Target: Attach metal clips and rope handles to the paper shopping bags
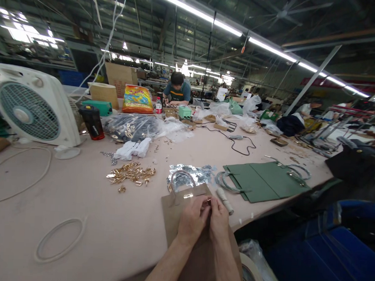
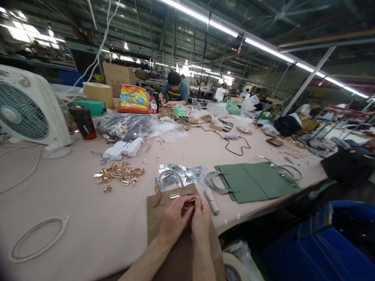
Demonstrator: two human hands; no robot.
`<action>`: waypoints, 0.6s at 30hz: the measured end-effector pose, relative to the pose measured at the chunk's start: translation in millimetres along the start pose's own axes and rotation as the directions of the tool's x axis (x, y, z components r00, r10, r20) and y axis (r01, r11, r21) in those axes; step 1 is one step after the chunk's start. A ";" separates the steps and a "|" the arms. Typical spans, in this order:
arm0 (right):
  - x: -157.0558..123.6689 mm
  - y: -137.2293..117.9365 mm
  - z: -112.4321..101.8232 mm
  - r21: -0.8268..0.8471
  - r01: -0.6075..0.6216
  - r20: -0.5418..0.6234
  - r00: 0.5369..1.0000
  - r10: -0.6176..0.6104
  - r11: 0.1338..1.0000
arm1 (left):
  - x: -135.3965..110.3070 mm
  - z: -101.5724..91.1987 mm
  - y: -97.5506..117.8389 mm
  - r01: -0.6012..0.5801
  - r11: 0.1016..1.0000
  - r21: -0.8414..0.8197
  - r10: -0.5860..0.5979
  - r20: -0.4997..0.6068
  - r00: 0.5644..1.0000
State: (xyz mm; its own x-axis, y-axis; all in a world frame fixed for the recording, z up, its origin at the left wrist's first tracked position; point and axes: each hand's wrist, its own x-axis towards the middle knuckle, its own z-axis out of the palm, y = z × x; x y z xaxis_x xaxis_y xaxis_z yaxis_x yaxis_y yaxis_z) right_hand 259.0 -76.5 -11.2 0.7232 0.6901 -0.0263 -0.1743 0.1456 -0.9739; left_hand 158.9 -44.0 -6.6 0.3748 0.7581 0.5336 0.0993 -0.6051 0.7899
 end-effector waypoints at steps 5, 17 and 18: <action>9.6 1.5 -5.7 0.314 -0.135 0.053 0.991 0.125 0.940 | -1.4 0.9 -0.6 -0.099 0.995 -0.013 0.099 0.025 0.995; 9.1 -4.7 -24.0 0.459 -0.316 0.284 0.938 0.200 0.830 | 7.1 -4.9 -0.8 -0.084 0.994 -0.071 0.092 0.106 0.990; 8.5 -4.6 -23.6 0.457 -0.315 0.285 0.938 0.198 0.832 | 7.3 -5.1 -1.1 -0.071 0.994 -0.078 0.079 0.097 0.992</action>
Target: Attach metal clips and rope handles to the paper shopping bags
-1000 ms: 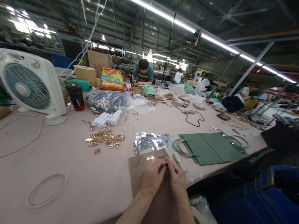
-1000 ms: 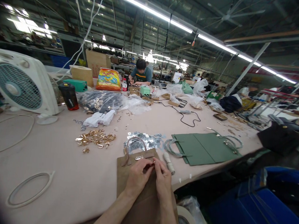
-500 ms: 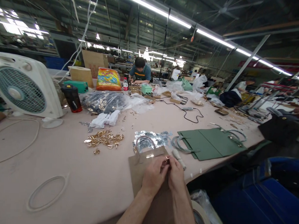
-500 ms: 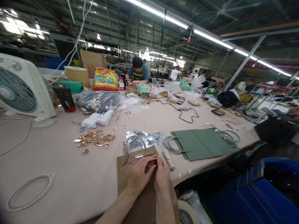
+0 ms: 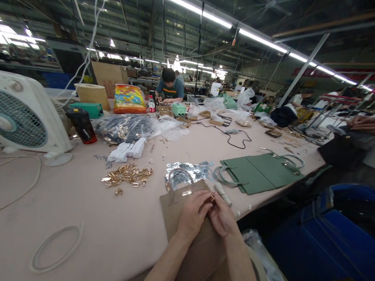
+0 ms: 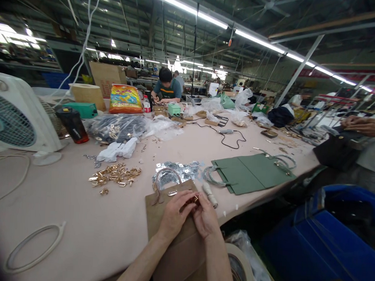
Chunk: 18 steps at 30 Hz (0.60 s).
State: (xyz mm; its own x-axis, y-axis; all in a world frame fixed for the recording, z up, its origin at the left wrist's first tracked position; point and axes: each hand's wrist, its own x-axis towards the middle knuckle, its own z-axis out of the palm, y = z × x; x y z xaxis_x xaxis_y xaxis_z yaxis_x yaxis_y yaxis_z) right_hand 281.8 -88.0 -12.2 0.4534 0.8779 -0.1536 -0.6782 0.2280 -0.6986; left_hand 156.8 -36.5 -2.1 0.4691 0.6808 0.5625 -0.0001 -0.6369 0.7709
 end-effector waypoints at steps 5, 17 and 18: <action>-2.3 4.2 -2.0 -0.064 0.012 0.010 1.000 -0.012 0.998 | 0.0 -1.9 -1.7 0.049 0.998 -0.027 -0.051 -0.050 0.997; -13.9 17.3 -2.8 -0.263 0.237 -0.047 0.965 -0.258 0.935 | 0.7 -8.1 2.3 0.050 0.990 -0.132 -0.053 -0.018 0.998; -13.9 18.4 -4.7 -0.277 0.246 -0.057 0.961 -0.271 0.929 | 0.3 -9.3 3.3 0.053 0.988 -0.145 -0.056 -0.014 0.998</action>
State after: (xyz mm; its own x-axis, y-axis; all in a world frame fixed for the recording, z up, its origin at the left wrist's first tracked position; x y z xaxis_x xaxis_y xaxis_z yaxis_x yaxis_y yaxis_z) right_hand 265.7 -97.9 -26.2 0.6527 0.7576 0.0020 -0.3583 0.3110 -0.8803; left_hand 148.8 -35.1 3.4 0.4557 0.7203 0.5229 -0.1033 -0.5407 0.8348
